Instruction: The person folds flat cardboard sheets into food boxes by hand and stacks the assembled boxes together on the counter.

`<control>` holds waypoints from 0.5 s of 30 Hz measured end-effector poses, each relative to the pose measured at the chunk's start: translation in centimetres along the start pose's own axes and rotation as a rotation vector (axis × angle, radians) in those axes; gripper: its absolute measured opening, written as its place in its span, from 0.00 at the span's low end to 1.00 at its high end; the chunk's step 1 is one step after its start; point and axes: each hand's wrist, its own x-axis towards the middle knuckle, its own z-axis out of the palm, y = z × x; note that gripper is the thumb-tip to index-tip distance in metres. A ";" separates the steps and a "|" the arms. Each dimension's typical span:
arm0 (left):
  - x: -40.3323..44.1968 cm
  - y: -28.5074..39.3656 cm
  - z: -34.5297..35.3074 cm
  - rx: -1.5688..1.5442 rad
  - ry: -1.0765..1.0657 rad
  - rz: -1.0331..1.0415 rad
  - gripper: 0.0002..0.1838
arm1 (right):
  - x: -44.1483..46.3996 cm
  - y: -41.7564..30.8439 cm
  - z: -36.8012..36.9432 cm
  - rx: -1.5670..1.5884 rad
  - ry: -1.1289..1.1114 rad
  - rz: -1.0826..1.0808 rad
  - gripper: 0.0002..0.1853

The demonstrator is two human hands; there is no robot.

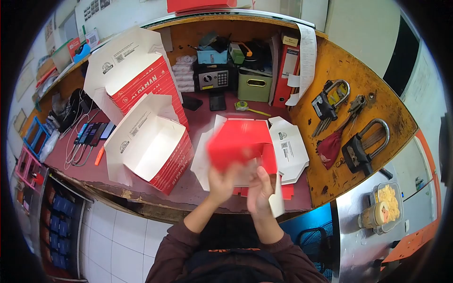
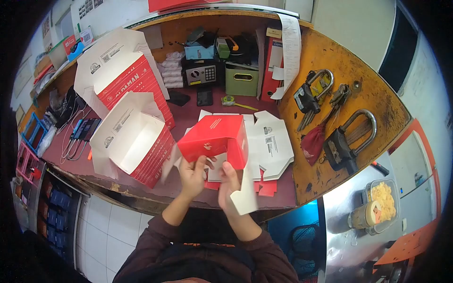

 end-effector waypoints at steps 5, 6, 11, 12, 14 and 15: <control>-0.3 0.9 -0.2 -0.102 0.028 0.020 0.12 | 0.8 1.0 -2.0 -0.421 0.015 -0.329 0.19; -0.7 0.7 -0.1 0.041 -0.018 0.073 0.12 | 0.5 1.0 -1.6 -0.300 -0.010 -0.299 0.20; -1.4 -0.6 -0.6 0.106 -0.013 0.116 0.12 | 0.7 -0.1 -2.1 0.262 -0.184 0.222 0.20; -1.3 -0.3 -0.7 -0.019 0.008 0.035 0.12 | 0.8 0.0 -2.4 -0.047 -0.132 -0.011 0.19; -0.2 0.3 -1.4 0.058 -0.004 0.085 0.12 | 0.9 -0.5 -2.9 -0.687 -0.035 -0.298 0.18; 0.0 0.5 -1.6 0.097 -0.009 0.109 0.12 | 0.7 -0.3 -2.6 -0.688 -0.039 -0.296 0.18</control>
